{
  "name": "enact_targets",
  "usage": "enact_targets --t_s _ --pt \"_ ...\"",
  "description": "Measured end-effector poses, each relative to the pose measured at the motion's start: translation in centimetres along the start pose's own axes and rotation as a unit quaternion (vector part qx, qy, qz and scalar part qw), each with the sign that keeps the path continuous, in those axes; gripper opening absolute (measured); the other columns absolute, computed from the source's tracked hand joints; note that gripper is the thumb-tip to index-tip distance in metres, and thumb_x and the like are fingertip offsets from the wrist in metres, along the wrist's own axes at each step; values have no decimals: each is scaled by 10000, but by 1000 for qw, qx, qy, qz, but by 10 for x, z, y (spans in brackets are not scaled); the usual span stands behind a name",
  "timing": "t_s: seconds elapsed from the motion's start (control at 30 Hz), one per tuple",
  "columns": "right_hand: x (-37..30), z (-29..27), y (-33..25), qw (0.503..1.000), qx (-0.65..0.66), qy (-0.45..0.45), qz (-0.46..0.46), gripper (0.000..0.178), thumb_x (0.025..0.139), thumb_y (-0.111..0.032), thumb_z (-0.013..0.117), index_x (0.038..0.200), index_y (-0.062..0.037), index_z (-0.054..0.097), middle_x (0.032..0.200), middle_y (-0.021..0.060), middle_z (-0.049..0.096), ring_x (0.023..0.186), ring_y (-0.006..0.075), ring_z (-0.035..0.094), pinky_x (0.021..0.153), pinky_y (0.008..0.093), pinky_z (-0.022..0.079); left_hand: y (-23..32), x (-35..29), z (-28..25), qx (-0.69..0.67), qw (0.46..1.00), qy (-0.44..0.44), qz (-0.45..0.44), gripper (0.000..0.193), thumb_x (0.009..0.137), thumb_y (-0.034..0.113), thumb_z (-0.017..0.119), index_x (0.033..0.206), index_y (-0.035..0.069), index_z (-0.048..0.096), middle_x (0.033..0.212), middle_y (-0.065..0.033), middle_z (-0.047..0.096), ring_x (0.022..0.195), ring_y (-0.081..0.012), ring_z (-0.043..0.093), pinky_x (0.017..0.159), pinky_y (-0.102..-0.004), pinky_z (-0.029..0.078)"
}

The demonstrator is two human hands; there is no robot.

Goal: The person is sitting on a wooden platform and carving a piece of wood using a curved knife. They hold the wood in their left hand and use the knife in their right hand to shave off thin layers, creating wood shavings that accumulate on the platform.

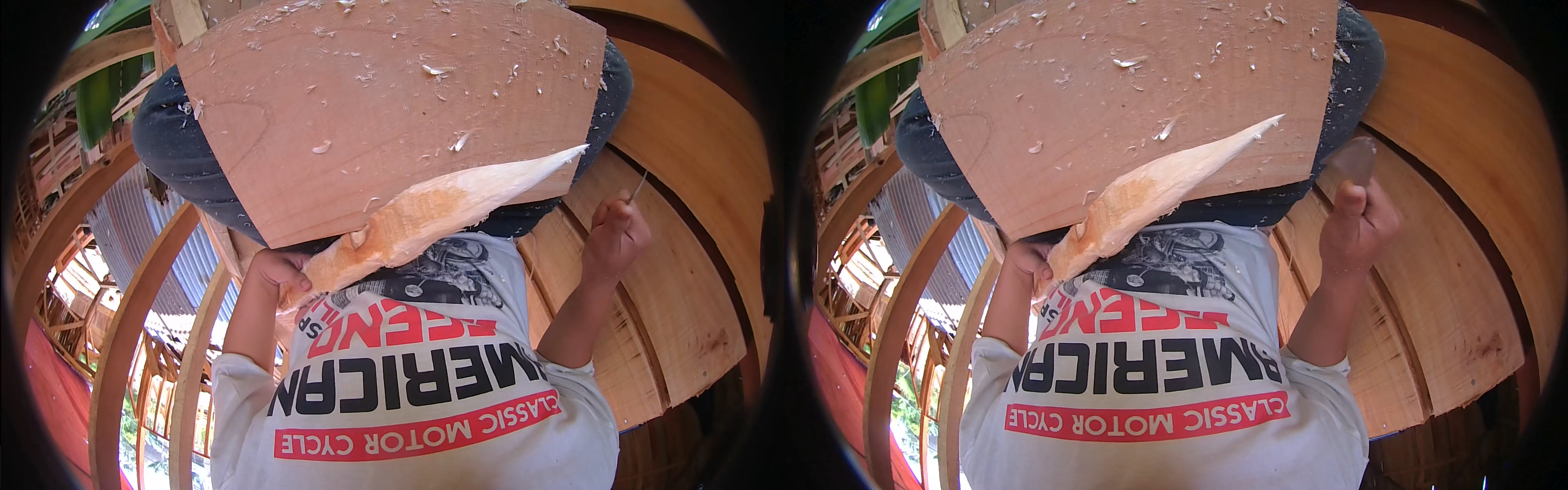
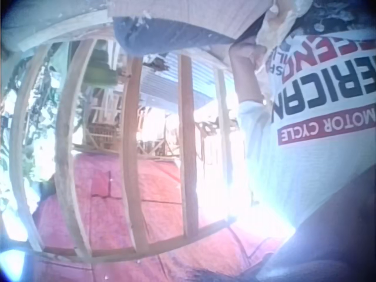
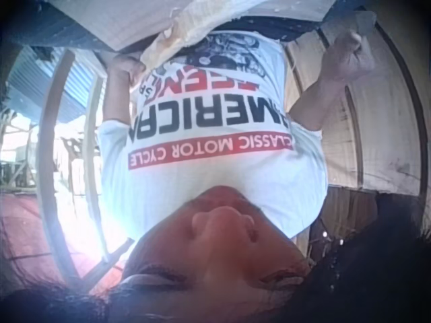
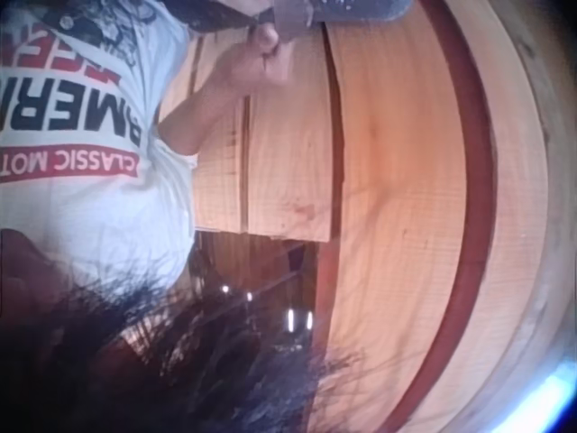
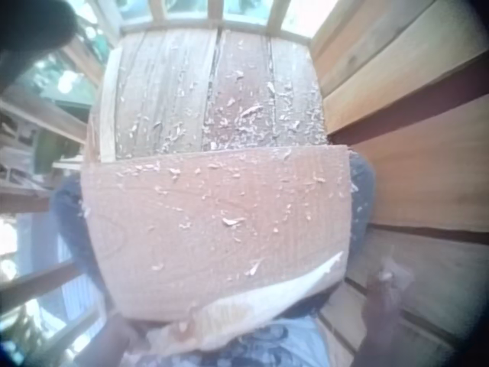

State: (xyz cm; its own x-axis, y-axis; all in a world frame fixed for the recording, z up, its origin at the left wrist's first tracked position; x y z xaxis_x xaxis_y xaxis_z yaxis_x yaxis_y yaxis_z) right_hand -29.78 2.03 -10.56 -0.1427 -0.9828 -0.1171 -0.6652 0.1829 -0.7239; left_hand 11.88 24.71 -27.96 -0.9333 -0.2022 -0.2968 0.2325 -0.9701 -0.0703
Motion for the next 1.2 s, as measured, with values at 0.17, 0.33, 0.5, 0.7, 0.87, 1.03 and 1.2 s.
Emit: enact_targets --t_s 0.17,0.33,0.5,0.7,0.87,1.03,1.2 --pt "-26 41 -21 968 -99 -145 -178 588 873 -560 591 656 -15 543 552 61 356 513 88 391 469 299 325 3 -1 1 -9 1000 2 -17 711 717 127 776 1311 -98 456 1290 -101 553 1188 -180 495 1026 -289 331" --pt "21 14 6 995 -75 35 62 598 935 -563 487 618 -62 412 563 -40 351 516 65 363 452 263 229 -1 0 6 -21 999 19 -16 698 716 128 775 1300 -99 469 1272 -102 568 1171 -181 511 1017 -289 347" --pt "0 26 -18 988 99 -101 61 530 919 -488 575 753 15 581 620 -44 443 603 60 399 522 232 327 18 0 23 18 998 41 -42 672 728 156 776 1282 -96 491 1242 -98 587 1140 -176 530 998 -285 369" --pt "-8 65 -65 878 380 -231 177 260 876 -189 685 1014 22 625 656 -32 541 592 0 446 511 167 332 41 -2 52 224 965 121 -67 511 774 300 775 1096 -71 633 1051 -66 663 973 -142 587 884 -274 446" --pt "0 75 -67 850 433 -231 191 101 898 -105 639 895 -8 610 619 -20 540 453 18 433 386 184 303 56 3 74 348 907 201 -128 488 743 310 799 1044 -47 656 966 -52 687 859 -109 601 774 -266 484" --pt "6 77 -66 848 445 -231 174 116 908 -115 631 872 -9 603 610 -12 537 449 21 424 386 187 307 71 10 135 445 827 330 -91 482 686 239 797 1047 -43 646 943 -79 691 828 -105 600 746 -278 485" --pt "5 75 -73 817 484 -261 174 179 921 -140 618 1004 16 595 585 -28 493 438 22 397 387 196 300 53 11 185 422 761 491 34 503 639 223 784 1050 -23 631 902 -105 683 813 -174 630 746 -301 485"
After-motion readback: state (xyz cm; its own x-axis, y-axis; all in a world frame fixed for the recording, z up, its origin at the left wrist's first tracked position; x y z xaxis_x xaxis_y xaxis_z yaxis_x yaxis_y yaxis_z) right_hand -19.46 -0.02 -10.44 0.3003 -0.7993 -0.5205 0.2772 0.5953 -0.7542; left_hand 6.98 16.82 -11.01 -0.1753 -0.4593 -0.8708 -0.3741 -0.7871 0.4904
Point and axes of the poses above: each hand's wrist, its own x-axis towards the middle knuckle, its own z-axis out of the palm, y = z × x, the point moved 1 cm from there along x, towards the middle knuckle
